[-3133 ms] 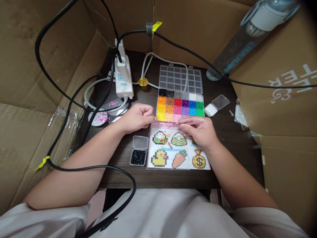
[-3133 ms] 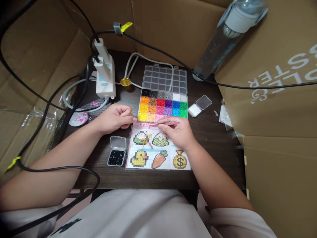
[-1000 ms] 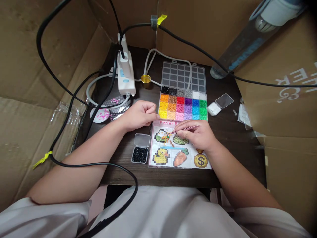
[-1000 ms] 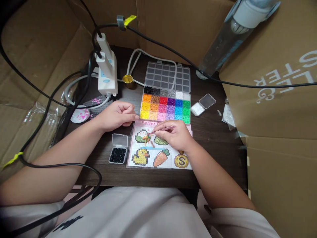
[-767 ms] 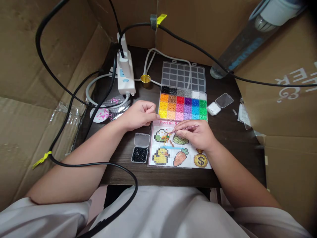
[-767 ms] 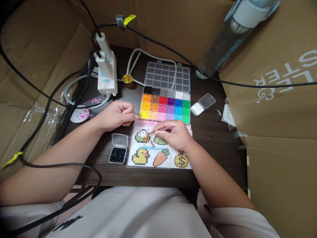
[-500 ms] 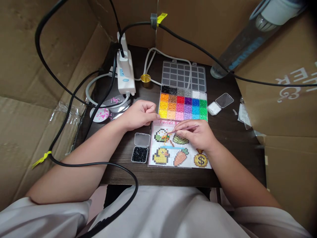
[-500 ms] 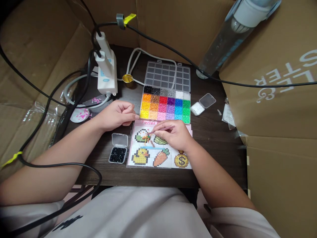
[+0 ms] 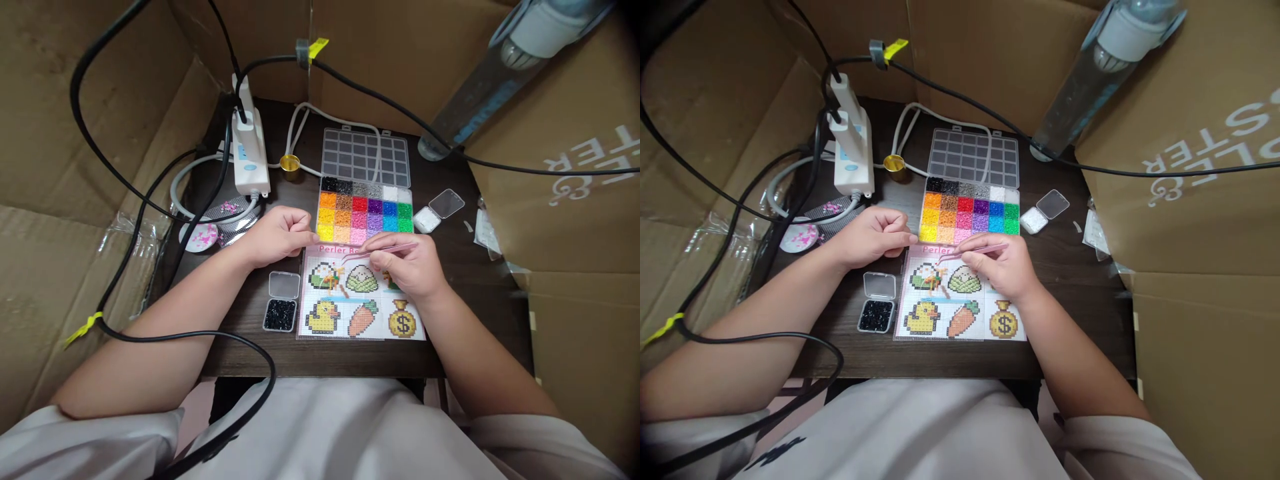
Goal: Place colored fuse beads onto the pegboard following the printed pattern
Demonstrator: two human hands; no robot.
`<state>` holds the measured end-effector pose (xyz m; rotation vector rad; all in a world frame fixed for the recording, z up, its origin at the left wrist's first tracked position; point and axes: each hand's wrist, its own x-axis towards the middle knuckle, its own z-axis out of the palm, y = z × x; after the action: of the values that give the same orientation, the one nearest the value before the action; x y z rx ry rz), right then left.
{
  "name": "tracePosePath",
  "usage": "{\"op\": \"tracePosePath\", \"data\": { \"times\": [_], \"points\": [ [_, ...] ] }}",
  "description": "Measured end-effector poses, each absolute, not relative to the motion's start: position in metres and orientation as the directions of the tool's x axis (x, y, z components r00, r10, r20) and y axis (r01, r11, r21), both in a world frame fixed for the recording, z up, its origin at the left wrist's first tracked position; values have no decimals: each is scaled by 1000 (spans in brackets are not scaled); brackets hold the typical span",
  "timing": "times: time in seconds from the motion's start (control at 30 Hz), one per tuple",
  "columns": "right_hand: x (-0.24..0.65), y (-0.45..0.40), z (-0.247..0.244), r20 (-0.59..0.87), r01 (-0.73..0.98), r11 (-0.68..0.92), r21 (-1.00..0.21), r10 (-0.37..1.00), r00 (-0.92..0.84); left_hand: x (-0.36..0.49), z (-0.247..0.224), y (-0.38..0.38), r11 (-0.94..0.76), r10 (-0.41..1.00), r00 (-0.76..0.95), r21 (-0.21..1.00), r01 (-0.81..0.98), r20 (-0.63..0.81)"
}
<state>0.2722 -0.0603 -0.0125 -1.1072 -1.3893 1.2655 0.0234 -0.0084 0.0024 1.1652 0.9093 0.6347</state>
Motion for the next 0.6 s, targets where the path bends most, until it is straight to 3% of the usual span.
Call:
{"op": "tracePosePath", "data": {
  "times": [0.27,0.6],
  "points": [
    [286,-47,-2,-21,-338,-12,-941,999,25,22,2,-7,304,821,494,952,43,-285],
    [294,-40,2,-103,-478,-57,-877,992,71,21,0,-7,283,807,540,959,5,-241]
  ]
}}
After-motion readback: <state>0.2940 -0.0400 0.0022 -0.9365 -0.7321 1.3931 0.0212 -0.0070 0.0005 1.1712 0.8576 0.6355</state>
